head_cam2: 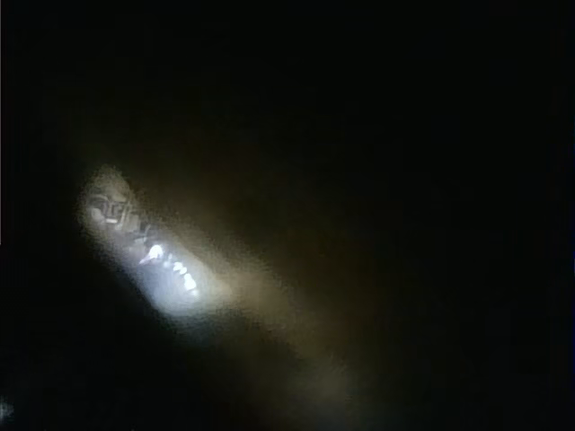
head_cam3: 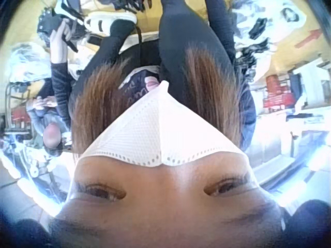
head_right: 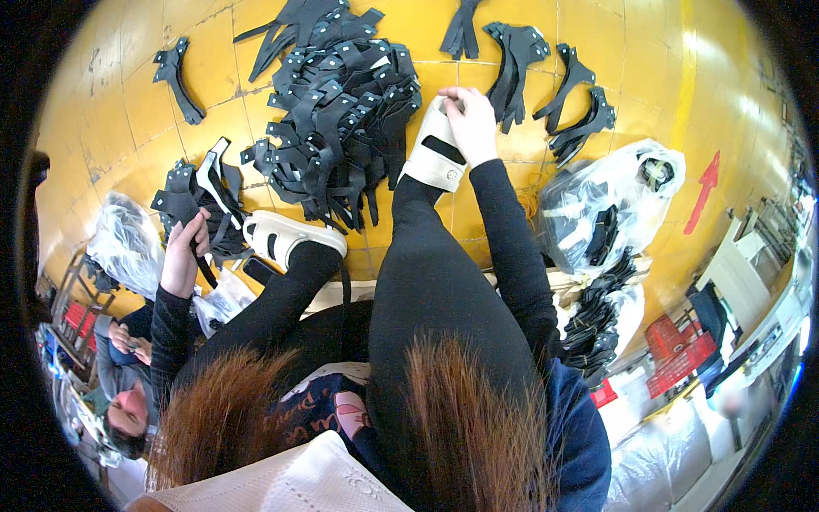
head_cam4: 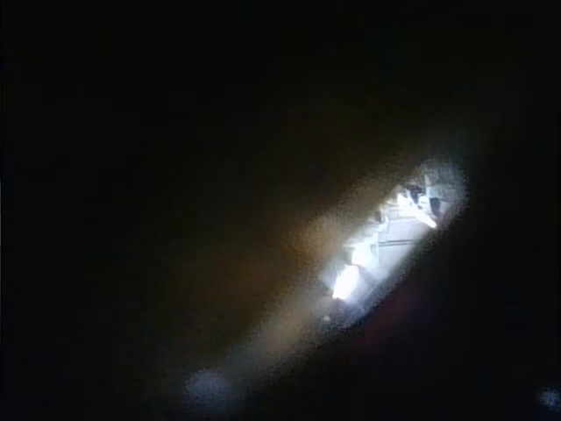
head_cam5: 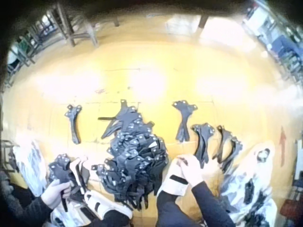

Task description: The person sits on the floor and sorts black plastic parts by picking them up from a large pile and placing them into smaller stacks. The person handles the parts one by one or in small groups, organizing them into neat piles on the floor.

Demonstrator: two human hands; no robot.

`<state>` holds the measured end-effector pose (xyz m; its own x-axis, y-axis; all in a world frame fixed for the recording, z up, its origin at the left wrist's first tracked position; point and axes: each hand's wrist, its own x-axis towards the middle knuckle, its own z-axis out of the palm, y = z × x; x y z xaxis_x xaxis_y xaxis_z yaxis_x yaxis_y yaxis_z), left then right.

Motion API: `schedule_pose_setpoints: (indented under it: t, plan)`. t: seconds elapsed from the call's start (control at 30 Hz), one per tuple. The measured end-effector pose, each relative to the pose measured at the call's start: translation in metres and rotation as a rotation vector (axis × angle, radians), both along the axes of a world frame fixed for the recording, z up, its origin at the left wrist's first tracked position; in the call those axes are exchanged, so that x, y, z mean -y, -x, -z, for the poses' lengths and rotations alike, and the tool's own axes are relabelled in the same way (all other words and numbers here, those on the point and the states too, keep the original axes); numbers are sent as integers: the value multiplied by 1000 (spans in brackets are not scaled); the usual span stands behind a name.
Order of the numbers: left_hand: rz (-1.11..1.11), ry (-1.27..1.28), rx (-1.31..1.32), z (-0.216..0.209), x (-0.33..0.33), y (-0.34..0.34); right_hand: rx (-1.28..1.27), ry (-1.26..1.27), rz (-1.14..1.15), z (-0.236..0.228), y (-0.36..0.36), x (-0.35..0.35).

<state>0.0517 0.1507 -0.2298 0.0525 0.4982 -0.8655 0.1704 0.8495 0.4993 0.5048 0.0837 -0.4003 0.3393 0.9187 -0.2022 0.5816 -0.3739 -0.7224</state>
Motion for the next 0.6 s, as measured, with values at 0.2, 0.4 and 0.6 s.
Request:
schedule_pose_setpoints:
  t: [0.2, 0.4, 0.6]
  plan:
    - [242, 8, -66, -4, -22, -41, -179, -55, -101, 2, -11, -40]
    - [299, 89, 150, 37, -10, -147, -205, -8, -214, 11, -7, -56]
    - [351, -184, 25, 130, 49, -206, -178, -10, -241, 28, -4, -38]
